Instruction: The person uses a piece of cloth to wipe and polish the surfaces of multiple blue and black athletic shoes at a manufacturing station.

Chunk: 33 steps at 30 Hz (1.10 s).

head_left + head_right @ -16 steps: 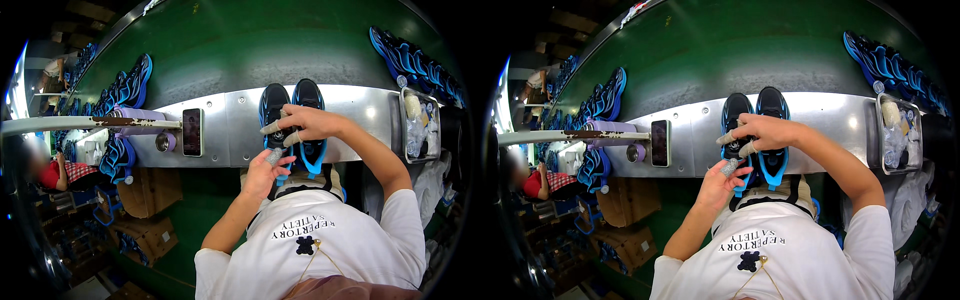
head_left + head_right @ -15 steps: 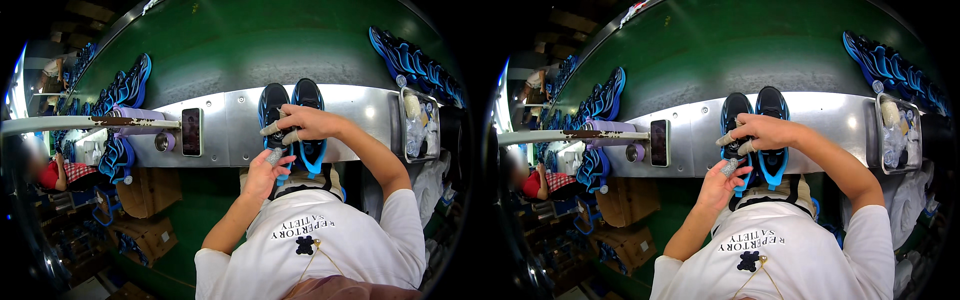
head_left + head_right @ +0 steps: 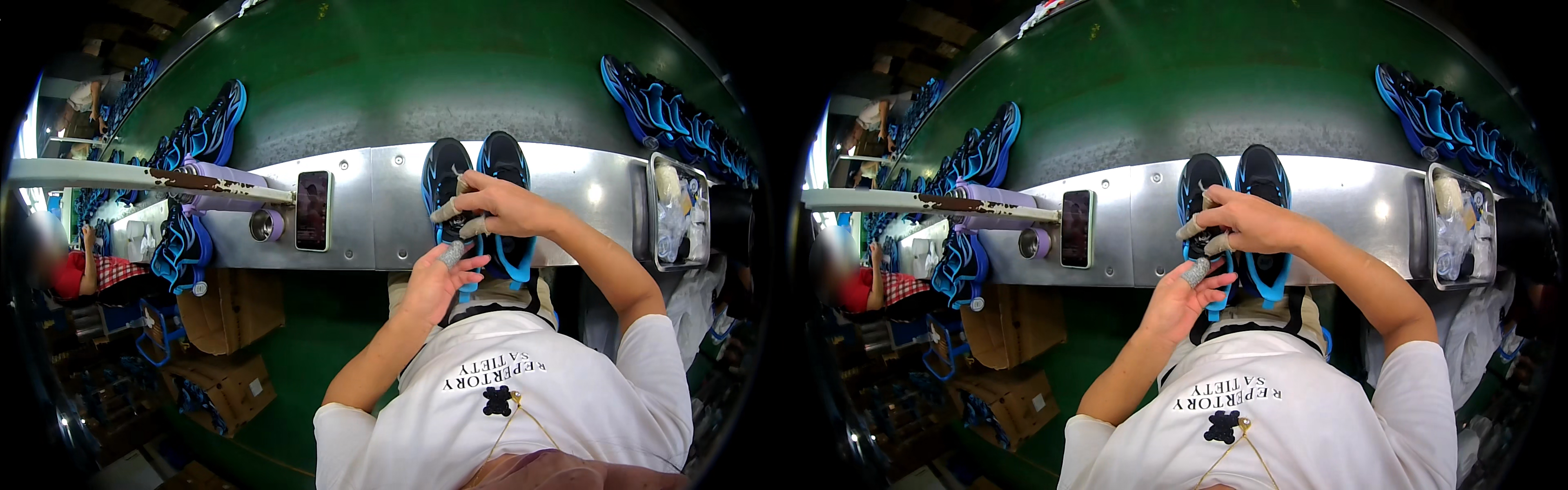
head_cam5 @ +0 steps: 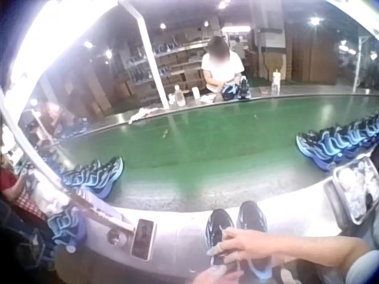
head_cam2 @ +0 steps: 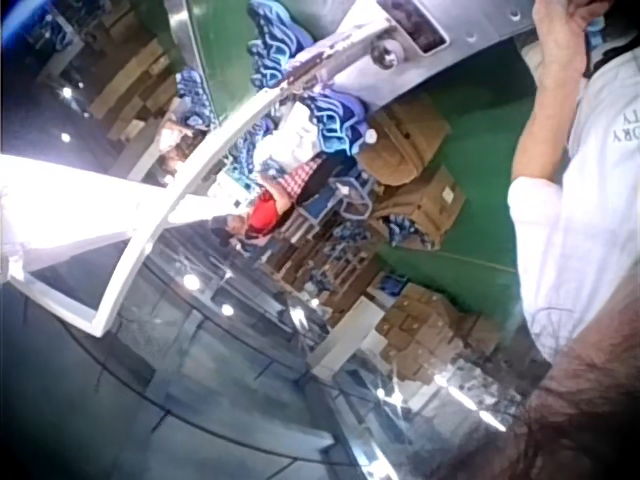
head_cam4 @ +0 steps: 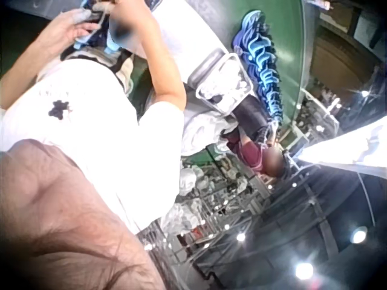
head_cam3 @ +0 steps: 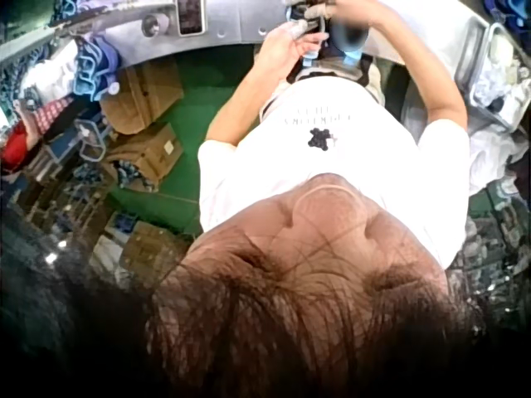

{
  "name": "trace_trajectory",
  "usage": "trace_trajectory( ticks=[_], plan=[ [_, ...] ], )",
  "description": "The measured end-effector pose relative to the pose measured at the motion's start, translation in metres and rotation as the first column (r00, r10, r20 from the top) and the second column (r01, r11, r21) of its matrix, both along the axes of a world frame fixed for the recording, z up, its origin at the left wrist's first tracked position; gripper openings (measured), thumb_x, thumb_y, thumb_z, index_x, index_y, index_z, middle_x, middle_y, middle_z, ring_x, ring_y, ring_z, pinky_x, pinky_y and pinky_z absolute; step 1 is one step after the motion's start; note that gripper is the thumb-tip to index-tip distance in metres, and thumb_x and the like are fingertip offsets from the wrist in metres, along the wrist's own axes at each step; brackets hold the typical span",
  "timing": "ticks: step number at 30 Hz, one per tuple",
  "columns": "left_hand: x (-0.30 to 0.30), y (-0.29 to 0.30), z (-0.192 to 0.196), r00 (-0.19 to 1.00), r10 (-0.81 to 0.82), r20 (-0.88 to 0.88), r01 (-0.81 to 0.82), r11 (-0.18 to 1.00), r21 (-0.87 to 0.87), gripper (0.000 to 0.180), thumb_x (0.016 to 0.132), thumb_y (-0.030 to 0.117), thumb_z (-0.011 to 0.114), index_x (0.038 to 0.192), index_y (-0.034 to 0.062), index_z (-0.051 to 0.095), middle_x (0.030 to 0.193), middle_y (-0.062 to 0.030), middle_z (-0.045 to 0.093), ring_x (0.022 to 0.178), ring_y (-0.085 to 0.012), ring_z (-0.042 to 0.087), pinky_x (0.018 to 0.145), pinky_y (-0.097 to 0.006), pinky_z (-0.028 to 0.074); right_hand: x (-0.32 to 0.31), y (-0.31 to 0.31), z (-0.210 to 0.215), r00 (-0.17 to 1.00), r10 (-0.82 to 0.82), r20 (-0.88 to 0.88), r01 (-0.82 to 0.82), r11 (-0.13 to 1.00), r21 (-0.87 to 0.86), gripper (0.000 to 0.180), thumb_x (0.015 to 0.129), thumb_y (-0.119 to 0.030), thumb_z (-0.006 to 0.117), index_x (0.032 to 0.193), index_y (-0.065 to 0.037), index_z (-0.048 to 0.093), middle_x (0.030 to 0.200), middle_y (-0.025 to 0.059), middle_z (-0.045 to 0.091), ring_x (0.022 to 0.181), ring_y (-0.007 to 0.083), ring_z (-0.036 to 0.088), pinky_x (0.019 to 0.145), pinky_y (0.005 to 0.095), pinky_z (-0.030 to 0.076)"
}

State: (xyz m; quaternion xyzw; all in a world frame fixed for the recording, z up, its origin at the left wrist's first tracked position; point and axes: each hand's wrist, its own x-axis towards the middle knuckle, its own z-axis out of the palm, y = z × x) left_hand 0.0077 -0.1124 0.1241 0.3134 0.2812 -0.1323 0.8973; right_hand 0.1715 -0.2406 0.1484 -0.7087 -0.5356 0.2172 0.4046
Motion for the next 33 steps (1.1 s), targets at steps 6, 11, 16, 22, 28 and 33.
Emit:
trace_trajectory(
  ticks=[6,11,16,22,28,33],
  plan=[
    [-0.002,-0.024,-0.001,0.985,0.174,-0.023,-0.171,0.981,0.096,0.029,0.098,0.004,0.041,0.125,-0.0062,0.048,0.123,-0.018,0.056,0.107,-0.0318,0.063,0.077,-0.032,0.059,-0.031,0.002,0.001,0.966,-0.257,-0.016,0.25,0.953,-0.173,0.031,0.078,-0.018,0.072,0.109,-0.013,0.069,0.085,0.0077,0.057,0.08,0.028,0.058,0.079,0.0351,0.047],
    [-0.002,0.008,0.021,0.985,-0.162,-0.058,0.169,0.978,0.126,0.031,0.098,0.006,0.042,0.125,-0.008,0.05,0.126,-0.0204,0.056,0.103,-0.031,0.065,0.074,-0.031,0.058,-0.009,-0.01,-0.001,0.97,-0.243,0.025,0.244,0.964,-0.108,0.039,0.076,-0.02,0.076,0.113,-0.011,0.067,0.095,0.0111,0.057,0.088,0.0273,0.057,0.079,0.0365,0.047],
    [0.019,0.037,0.05,0.84,-0.507,-0.191,0.326,0.191,0.926,0.026,0.093,0.014,0.051,0.11,-0.0051,0.057,0.104,-0.0191,0.065,0.087,-0.0292,0.066,0.068,-0.038,0.054,0.002,-0.025,0.006,0.953,-0.285,0.106,0.293,0.953,-0.075,0.06,0.074,-0.029,0.078,0.127,-0.01,0.059,0.113,0.0153,0.056,0.107,0.033,0.055,0.091,0.039,0.046],
    [0.076,0.033,0.031,0.676,-0.579,-0.456,0.253,-0.399,0.881,0.032,0.079,0.029,0.059,0.092,-0.0003,0.06,0.088,-0.0229,0.067,0.08,-0.0396,0.065,0.071,-0.05,0.051,-0.03,-0.008,-0.014,0.927,-0.206,0.313,0.235,0.97,-0.055,0.08,0.067,-0.032,0.08,0.135,-0.004,0.049,0.13,0.0187,0.051,0.114,0.037,0.05,0.096,0.0436,0.041],
    [0.084,0.028,0.034,0.586,-0.601,-0.544,0.206,-0.539,0.817,0.03,0.074,0.027,0.061,0.09,0.0022,0.065,0.075,-0.0197,0.067,0.072,-0.0389,0.065,0.068,-0.049,0.053,-0.034,-0.009,-0.019,0.913,-0.222,0.342,0.29,0.944,-0.16,0.071,0.062,-0.024,0.077,0.125,-0.001,0.055,0.121,0.0169,0.055,0.11,0.0315,0.054,0.092,0.0394,0.044],
    [0.089,0.022,0.043,0.57,-0.588,-0.574,0.205,-0.575,0.792,0.028,0.073,0.028,0.062,0.084,0.0037,0.068,0.074,-0.0194,0.067,0.068,-0.0367,0.065,0.064,-0.047,0.053,-0.032,-0.009,-0.022,0.908,-0.258,0.33,0.305,0.947,-0.099,0.073,0.06,-0.025,0.081,0.125,-0.004,0.056,0.121,0.0156,0.056,0.111,0.0315,0.054,0.093,0.0399,0.045]
  ],
)
